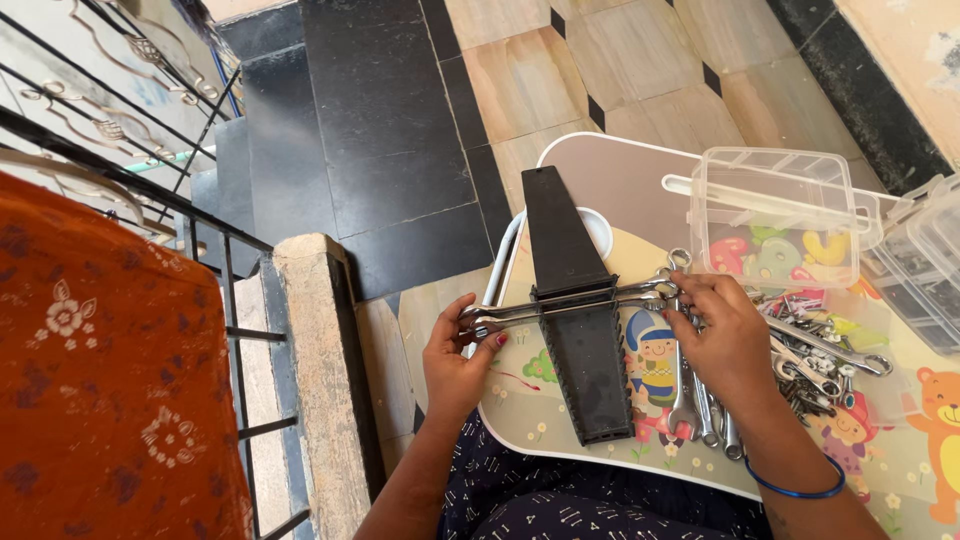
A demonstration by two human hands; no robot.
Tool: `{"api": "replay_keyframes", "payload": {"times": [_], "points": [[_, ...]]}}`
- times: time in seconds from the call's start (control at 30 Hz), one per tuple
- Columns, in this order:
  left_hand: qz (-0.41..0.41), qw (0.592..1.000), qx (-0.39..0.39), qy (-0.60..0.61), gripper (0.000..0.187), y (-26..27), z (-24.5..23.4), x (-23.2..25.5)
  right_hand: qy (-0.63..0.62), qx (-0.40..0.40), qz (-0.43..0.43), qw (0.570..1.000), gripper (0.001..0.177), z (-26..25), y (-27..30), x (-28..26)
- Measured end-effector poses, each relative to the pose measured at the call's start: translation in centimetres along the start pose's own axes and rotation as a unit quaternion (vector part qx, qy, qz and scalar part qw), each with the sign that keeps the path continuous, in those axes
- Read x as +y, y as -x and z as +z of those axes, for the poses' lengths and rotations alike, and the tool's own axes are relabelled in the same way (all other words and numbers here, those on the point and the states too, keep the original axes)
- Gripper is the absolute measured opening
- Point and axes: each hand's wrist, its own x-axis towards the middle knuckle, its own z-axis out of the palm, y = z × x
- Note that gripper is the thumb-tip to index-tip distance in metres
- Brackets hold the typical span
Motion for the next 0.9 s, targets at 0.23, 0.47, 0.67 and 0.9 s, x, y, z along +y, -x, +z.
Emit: {"api": "replay_keyframes", "payload": {"times": [0.23, 0.47, 0.67, 0.9], "points": [[0.272, 0.925, 0.085, -0.25, 0.052, 0.9, 0.6, 2.5, 0.021, 0.011, -0.028, 0.999, 0.044, 0.0, 0.3, 0.3], [0.31, 0.895, 0.087, -0.308, 0.024, 1.1, 1.0, 3.3, 0.026, 0.048, -0.068, 0.996, 0.042, 0.3, 0.5, 0.4], [0.319, 0.889, 0.085, -0.318, 0.023, 1.0, 1.1, 3.0, 0.018, 0.049, -0.085, 0.995, 0.043, 0.2, 0.5, 0.6], [0.314, 0.884, 0.09, -0.336, 0.023, 1.1, 1.2, 2.8, 0.01, 0.039, -0.089, 0.995, 0.044, -0.2, 0.6, 0.4]]}}
